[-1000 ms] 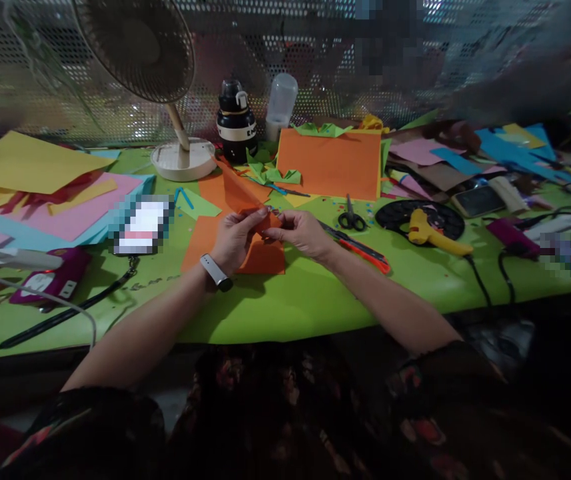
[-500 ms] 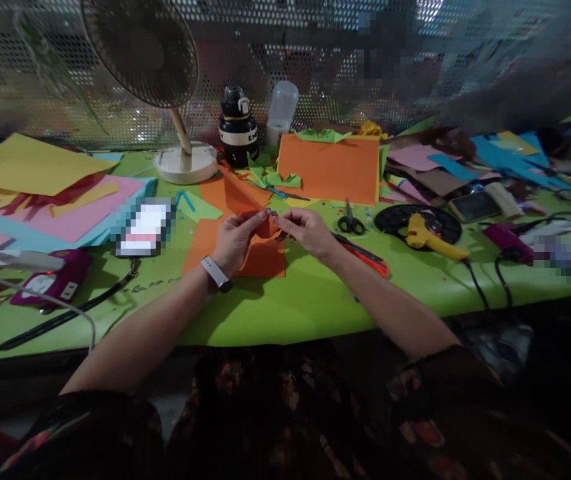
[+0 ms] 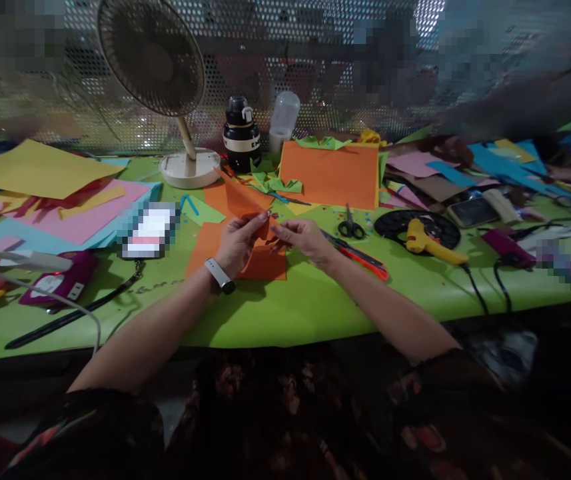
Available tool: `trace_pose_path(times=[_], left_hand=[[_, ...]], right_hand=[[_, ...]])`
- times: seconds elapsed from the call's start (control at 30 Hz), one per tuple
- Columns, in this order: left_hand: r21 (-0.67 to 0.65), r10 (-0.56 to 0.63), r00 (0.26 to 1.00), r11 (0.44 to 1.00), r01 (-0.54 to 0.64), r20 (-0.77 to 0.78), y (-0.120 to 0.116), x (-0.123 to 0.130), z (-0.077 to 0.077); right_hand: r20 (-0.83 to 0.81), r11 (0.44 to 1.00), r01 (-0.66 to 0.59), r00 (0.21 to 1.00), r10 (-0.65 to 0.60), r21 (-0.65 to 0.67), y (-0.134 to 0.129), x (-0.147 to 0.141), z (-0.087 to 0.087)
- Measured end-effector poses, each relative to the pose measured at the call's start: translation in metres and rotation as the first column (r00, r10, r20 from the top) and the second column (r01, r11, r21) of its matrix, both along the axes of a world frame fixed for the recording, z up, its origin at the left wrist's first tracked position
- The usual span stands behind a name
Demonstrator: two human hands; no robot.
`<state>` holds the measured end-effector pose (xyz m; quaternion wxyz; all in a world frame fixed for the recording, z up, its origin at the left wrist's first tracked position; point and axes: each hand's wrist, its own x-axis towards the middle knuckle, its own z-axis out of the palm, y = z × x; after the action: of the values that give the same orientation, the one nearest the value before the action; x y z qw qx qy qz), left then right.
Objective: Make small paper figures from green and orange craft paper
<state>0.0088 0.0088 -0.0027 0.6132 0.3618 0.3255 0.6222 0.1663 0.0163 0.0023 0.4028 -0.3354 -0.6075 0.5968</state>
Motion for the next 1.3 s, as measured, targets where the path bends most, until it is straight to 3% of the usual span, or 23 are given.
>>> trace_pose_path(times=[0.2,0.33,0.47,0.57,0.67,0.77,0.93,1.0,1.07,1.13,1.23,1.3], left_hand=[[-0.042,0.027,1.0,0.999,-0.027,0.0,-0.001,0.005,0.002],[-0.039,-0.002,1.0,0.999,0.003,0.028,0.001,0.0,0.002],[-0.044,-0.168,0.983,0.985,0.165,-0.078,0.001,-0.009,0.001],[-0.09,-0.358,0.909,0.934,0.346,-0.215,-0.002,-0.011,-0.001],[-0.074,-0.422,0.869,0.906,0.417,-0.26,-0.004,-0.008,-0.002],[-0.082,-0.487,0.833,0.872,0.483,-0.262,-0.006,-0.009,-0.001],[-0.183,-0.65,0.665,0.752,0.633,-0.368,-0.006,-0.021,0.007],[-0.2,-0.664,0.61,0.73,0.653,-0.433,-0.004,-0.028,0.014],[-0.196,-0.642,0.577,0.736,0.648,-0.505,0.0,-0.037,0.022],[-0.163,-0.554,0.595,0.796,0.583,-0.582,0.006,-0.045,0.029],[-0.052,-0.229,0.857,0.971,0.232,-0.462,0.017,-0.049,0.031],[-0.066,-0.03,0.954,0.998,0.011,-0.297,0.021,-0.046,0.028]], right_hand=[[0.048,0.996,-0.093,0.995,0.093,0.0,0.001,-0.002,-0.007],[0.073,0.993,-0.114,0.991,0.111,0.032,0.0,0.008,0.003],[0.053,0.994,0.049,0.997,-0.055,0.101,0.002,0.024,0.021],[0.083,0.994,0.065,0.994,-0.072,0.085,0.004,0.025,0.023],[0.129,0.997,-0.064,0.99,0.057,0.048,0.003,0.017,0.015],[0.074,0.993,-0.111,0.991,0.108,0.03,0.002,0.011,0.008],[-0.065,0.999,-0.014,0.998,0.011,-0.042,0.008,0.018,0.008],[-0.102,0.998,0.041,0.994,-0.046,-0.044,0.011,0.024,0.011],[-0.118,0.998,0.051,0.992,-0.055,-0.036,0.013,0.031,0.016],[-0.094,0.999,0.017,0.995,-0.021,-0.037,0.016,0.037,0.02],[-0.016,0.998,-0.021,1.0,0.02,-0.06,0.02,0.041,0.024],[-0.013,0.996,0.033,0.999,-0.034,-0.081,0.021,0.038,0.022]])
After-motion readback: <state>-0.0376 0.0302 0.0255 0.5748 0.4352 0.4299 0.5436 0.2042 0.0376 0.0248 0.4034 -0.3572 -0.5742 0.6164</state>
